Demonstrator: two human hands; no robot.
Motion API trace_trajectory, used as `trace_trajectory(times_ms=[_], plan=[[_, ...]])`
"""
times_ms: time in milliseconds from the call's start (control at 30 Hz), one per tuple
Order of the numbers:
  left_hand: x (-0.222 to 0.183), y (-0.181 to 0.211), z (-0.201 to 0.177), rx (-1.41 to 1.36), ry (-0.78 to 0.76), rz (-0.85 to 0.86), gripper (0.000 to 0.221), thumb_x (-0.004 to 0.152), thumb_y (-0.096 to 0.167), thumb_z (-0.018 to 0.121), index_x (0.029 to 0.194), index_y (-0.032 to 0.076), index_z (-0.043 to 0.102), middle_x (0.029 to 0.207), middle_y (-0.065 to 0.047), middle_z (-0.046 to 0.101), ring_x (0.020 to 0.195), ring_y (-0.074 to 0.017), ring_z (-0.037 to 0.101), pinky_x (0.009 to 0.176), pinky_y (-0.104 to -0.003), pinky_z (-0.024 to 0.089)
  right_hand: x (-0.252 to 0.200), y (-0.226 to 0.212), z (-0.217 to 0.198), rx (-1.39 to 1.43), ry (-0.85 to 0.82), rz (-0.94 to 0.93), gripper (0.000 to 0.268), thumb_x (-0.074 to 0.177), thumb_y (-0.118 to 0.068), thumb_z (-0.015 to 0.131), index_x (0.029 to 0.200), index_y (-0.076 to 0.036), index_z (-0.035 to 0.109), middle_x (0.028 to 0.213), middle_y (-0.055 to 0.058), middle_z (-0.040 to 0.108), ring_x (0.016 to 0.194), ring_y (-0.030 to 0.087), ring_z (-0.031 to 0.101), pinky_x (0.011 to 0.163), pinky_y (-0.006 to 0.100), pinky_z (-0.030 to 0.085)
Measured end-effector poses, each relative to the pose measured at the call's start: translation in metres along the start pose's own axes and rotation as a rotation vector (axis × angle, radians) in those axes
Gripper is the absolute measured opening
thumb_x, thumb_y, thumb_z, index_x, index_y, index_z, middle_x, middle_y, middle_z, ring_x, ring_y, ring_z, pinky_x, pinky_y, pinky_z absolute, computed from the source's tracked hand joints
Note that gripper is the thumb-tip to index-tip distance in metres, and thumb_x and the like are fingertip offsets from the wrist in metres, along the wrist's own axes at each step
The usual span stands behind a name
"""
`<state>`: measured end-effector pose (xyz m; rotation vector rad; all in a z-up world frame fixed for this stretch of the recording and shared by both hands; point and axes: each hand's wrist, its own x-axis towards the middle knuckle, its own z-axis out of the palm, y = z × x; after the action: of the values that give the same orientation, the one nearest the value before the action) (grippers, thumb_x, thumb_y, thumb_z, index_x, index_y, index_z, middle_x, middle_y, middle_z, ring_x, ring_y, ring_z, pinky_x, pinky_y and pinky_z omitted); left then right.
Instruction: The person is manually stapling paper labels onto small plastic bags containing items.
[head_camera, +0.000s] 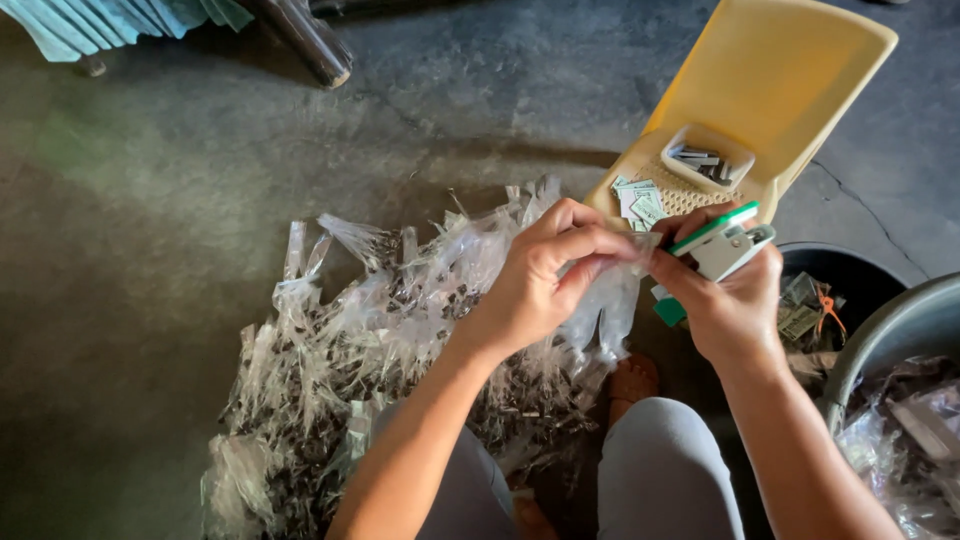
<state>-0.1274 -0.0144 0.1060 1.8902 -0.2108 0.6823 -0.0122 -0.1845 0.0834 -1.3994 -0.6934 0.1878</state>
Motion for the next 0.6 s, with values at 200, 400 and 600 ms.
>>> trace_trajectory(times_ms=[200, 400, 600], plan=[[0.003, -0.002, 0.015, 0.188, 0.103, -0.022, 0.028, 0.090, -0.010, 0.069, 0.108, 0.008, 0.058, 0.098, -0.004, 0.062, 0.080, -0.0156, 0.063, 0.069, -0.029, 0.053, 0.015, -0.010, -0.005, 0.008, 0.103, -0.228, 0.019, 0.105, 0.002, 0.060, 0.115, -0.009, 0.048, 0.113, 0.006, 0.057, 0.100, 0.016, 0.056, 0.095, 0.029, 0.050], [-0.001, -0.019, 0.047, 0.263, 0.174, -0.012, 0.029, 0.091, 0.000, 0.071, 0.113, 0.008, 0.054, 0.098, -0.011, 0.068, 0.089, -0.0293, 0.073, 0.079, -0.040, 0.061, 0.046, 0.019, 0.008, -0.272, 0.229, -0.244, 0.022, 0.113, -0.013, 0.067, 0.095, -0.001, 0.062, 0.080, 0.003, 0.057, 0.071, 0.010, 0.048, 0.065, 0.027, 0.039], [-0.014, -0.027, 0.046, 0.267, 0.238, -0.131, 0.028, 0.086, 0.013, 0.080, 0.107, 0.014, 0.061, 0.090, -0.007, 0.071, 0.087, -0.0295, 0.075, 0.077, -0.040, 0.062, 0.052, 0.039, 0.014, -0.161, 0.270, -0.123, 0.040, 0.110, -0.024, 0.078, 0.077, -0.011, 0.059, 0.068, -0.004, 0.052, 0.065, 0.005, 0.041, 0.062, 0.024, 0.034]])
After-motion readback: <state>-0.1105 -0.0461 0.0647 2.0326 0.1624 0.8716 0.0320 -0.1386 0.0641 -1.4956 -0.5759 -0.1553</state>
